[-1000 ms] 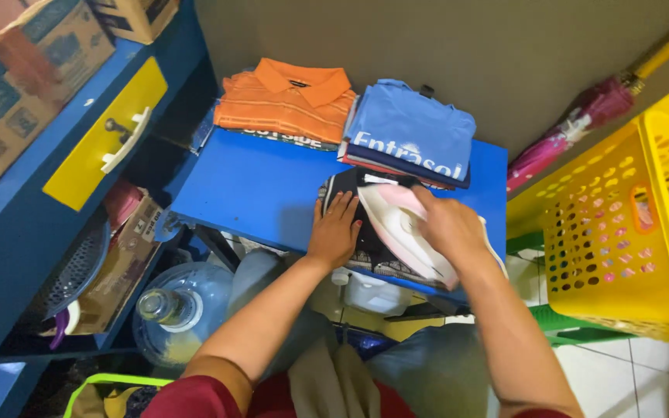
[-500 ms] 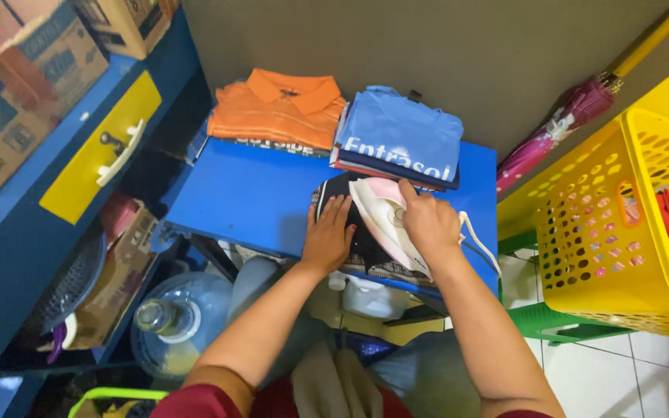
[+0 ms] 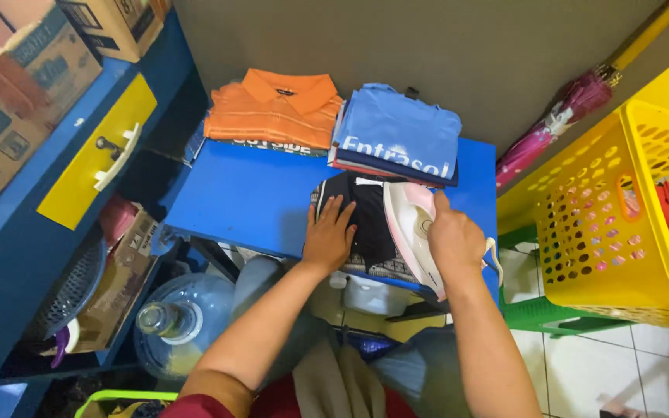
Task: Ironing and folding various garments including t-shirts and cloths.
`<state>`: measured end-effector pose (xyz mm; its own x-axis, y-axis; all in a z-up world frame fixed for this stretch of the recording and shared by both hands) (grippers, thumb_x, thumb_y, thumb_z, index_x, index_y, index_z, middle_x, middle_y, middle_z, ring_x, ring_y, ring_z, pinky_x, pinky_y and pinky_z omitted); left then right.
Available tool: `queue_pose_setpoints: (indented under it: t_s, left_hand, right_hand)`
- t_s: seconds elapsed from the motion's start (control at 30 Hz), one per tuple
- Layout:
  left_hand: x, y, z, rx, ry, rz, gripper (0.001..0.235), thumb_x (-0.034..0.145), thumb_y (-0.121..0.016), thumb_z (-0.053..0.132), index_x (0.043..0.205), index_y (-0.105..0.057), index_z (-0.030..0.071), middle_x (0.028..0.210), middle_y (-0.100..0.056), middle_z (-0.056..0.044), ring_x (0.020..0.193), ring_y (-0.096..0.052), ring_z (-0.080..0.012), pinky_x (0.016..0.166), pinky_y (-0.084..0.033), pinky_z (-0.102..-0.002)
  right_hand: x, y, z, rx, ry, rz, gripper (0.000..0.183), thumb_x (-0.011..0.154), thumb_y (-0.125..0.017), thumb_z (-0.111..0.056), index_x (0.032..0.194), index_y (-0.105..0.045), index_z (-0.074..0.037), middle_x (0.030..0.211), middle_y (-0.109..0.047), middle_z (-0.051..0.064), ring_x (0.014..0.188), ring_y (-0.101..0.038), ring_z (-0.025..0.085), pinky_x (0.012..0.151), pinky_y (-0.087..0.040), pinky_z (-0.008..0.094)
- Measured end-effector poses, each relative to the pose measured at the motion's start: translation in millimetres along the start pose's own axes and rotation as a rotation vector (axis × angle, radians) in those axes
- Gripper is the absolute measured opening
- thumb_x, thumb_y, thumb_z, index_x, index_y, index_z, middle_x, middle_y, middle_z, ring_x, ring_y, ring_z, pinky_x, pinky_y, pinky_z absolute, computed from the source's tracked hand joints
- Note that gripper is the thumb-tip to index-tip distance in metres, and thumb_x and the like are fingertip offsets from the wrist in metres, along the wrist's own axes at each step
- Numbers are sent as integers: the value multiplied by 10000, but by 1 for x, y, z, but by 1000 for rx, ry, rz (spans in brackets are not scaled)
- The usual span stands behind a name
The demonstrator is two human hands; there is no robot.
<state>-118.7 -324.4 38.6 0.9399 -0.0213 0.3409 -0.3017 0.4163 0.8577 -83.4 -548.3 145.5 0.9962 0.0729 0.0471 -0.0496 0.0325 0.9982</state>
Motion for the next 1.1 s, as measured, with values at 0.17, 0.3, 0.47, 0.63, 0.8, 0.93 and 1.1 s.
queue_pose_setpoints:
  t_s: [0.17, 0.3, 0.47, 0.63, 0.8, 0.93, 1.1]
  left_hand:
    - [-2, -6, -3, -19, -4, 1, 494, 1050, -433, 384, 1508, -490, 210, 1572, -442, -119, 1506, -357, -305, 1209, -156, -627]
    - [-1, -3, -3, -44, 14, -30, 495, 1049, -434, 379, 1510, -495, 208, 1582, -434, -123, 1512, -345, -306, 1208, -148, -627]
    - [1, -3, 1, -20, 18, -55, 498, 1039, -473, 362, 1511, -497, 206, 1588, -429, -127, 1524, -328, -303, 1219, -133, -623]
    - [-1, 4, -1, -49, 25, 0, 477, 1043, -484, 347, 1491, -522, 187, 1571, -453, -130, 1522, -334, -299, 1224, -113, -614]
    - [-42, 58, -30, -299, 12, 408, 313, 987, -633, 204, 1296, -681, 214, 1304, -611, -29, 1289, -555, -254, 1107, -355, -489]
    - [-81, 45, -51, -292, 116, 342, 289, 872, -743, 282, 1158, -724, 244, 1147, -599, -2, 1084, -632, -245, 889, -535, -388]
    - [-97, 16, -64, -326, 105, 328, 225, 796, -805, 307, 1013, -758, 265, 1025, -628, 58, 998, -678, -179, 850, -560, -305]
  right_hand:
    - [-28, -4, 19, 8, -59, -62, 530, 935, -506, -192, 1457, -496, -282, 914, -751, 186, 893, -769, 422, 777, -626, 550]
    - [-59, 3, 40, -34, -170, -53, 572, 947, -535, -169, 1510, -456, -237, 919, -737, 219, 900, -770, 438, 804, -625, 571]
    - [-25, -9, 60, 10, -258, -44, 547, 970, -486, -166, 1512, -449, -225, 963, -730, 208, 930, -755, 451, 791, -612, 559]
    - [-20, 1, 62, 84, -264, -105, 546, 956, -489, -159, 1496, -459, -230, 1014, -736, 251, 994, -738, 478, 835, -595, 563]
    - [-54, 38, 26, 88, -154, -225, 604, 902, -628, -275, 1488, -498, -348, 1068, -764, 276, 1086, -728, 468, 923, -584, 566]
    - [-64, 34, -28, 23, 20, -205, 614, 898, -617, -327, 1488, -462, -397, 1102, -758, 197, 1024, -747, 438, 904, -596, 559]
    - [-55, 42, -113, -86, 235, 68, 554, 934, -477, -135, 1469, -513, -277, 857, -731, 157, 790, -777, 394, 711, -631, 534]
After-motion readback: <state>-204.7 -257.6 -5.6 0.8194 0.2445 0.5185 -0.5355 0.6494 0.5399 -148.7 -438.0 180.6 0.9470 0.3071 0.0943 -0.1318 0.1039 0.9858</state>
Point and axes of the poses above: each hand's wrist, its own x-axis towards the middle knuckle, its own y-axis out of the back of the hand, z = x × y, the point moved 10 cm from there along x, towards the middle knuckle
